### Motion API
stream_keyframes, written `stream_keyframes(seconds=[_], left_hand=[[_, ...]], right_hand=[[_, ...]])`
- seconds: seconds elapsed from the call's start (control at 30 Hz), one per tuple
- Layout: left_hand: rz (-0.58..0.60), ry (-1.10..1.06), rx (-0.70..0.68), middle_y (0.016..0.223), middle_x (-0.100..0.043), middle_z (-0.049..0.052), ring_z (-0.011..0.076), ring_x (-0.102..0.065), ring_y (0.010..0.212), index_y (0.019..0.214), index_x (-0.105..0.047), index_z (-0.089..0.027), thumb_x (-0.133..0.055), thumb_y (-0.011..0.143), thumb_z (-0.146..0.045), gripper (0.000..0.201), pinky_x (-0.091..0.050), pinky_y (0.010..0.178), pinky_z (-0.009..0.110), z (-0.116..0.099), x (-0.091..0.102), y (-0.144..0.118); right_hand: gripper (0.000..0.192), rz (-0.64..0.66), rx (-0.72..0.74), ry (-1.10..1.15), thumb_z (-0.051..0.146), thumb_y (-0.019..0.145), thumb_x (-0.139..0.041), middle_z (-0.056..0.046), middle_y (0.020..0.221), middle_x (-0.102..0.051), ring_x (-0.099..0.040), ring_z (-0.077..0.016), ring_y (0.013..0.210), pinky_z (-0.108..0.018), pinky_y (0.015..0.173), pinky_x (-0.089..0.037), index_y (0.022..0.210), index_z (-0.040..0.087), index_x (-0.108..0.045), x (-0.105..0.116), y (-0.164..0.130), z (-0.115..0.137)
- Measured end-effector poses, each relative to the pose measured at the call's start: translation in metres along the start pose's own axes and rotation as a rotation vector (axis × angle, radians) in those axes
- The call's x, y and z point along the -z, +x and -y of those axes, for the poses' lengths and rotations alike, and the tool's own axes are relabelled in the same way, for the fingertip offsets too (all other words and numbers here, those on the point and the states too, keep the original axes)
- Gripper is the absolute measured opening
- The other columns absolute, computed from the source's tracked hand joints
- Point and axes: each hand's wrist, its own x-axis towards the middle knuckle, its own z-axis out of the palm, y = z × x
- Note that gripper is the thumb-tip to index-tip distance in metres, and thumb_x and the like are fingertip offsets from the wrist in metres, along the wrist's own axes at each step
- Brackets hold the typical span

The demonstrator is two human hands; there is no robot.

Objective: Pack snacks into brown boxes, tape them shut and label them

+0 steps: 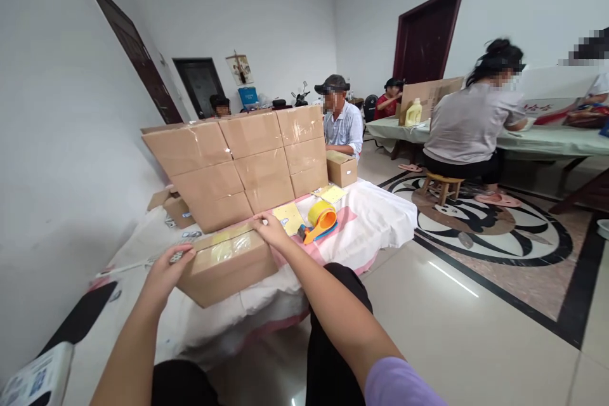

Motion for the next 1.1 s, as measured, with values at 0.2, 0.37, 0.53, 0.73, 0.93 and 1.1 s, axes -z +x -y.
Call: stream_keyframes(seconds=[0.2,0.37,0.53,0.73,0.93,1.1], left_hand=[[-0.057,-0.101,0.124,0.124,-0.068,0.011,0.0298,-0.06,0.118,0.103,-0.067,-0.017,-0.068,0.064,-0.035,0.043,-0.044,0.105,0.042,-0.007,-0.007,-0.005],[-0.092,-0.126,0.134,0.127,-0.067,0.01,0.0273,-0.06,0.119,0.105,-0.067,-0.018,-0.068,0.066,-0.027,0.041,-0.044,0.107,0.04,-0.004,-0.014,-0.001],[-0.109,-0.161,0.162,0.125,-0.068,0.009,0.0271,-0.063,0.116,0.108,-0.068,-0.019,-0.067,0.065,-0.023,0.043,-0.047,0.105,0.039,0.0,-0.018,0.002],[-0.135,-0.182,0.184,0.12,-0.07,0.009,0.0276,-0.064,0.113,0.106,-0.069,-0.019,-0.065,0.065,-0.018,0.041,-0.05,0.101,0.039,-0.002,-0.022,0.003],[-0.134,-0.179,0.223,0.119,-0.07,0.009,0.027,-0.065,0.112,0.104,-0.069,-0.019,-0.065,0.065,-0.015,0.039,-0.051,0.1,0.038,-0.006,-0.022,0.005],[-0.135,-0.169,0.258,0.117,-0.07,0.01,0.0282,-0.068,0.107,0.108,-0.068,-0.018,-0.064,0.066,-0.016,0.042,-0.054,0.094,0.039,-0.012,-0.02,-0.002]], right_hand=[[0.023,0.027,-0.035,0.068,0.022,0.073,-0.061,-0.001,0.1,-0.069,-0.061,-0.0181,0.098,-0.03,0.093,-0.046,0.094,0.02,-0.069,0.003,0.0,0.002],[0.025,0.007,-0.029,0.08,0.022,0.071,-0.06,-0.001,0.1,-0.068,-0.06,-0.018,0.097,-0.031,0.092,-0.046,0.095,0.019,-0.067,0.0,0.002,-0.003],[0.028,-0.007,-0.035,0.066,0.015,0.065,-0.055,-0.001,0.096,-0.067,-0.06,-0.018,0.094,-0.03,0.089,-0.047,0.091,0.019,-0.066,-0.001,0.004,-0.005],[0.032,-0.028,-0.051,0.069,0.012,0.061,-0.05,-0.001,0.093,-0.067,-0.061,-0.0182,0.089,-0.028,0.078,-0.048,0.089,0.019,-0.064,-0.004,0.007,-0.005],[0.031,-0.072,-0.013,0.064,0.015,0.063,-0.05,-0.003,0.095,-0.07,-0.062,-0.0207,0.095,-0.033,0.088,-0.048,0.09,0.02,-0.066,-0.008,0.008,-0.009],[0.033,-0.134,0.026,0.049,0.021,0.068,-0.054,-0.008,0.107,-0.071,-0.064,-0.0241,0.105,-0.037,0.096,-0.047,0.098,0.018,-0.067,-0.009,-0.004,-0.006]])
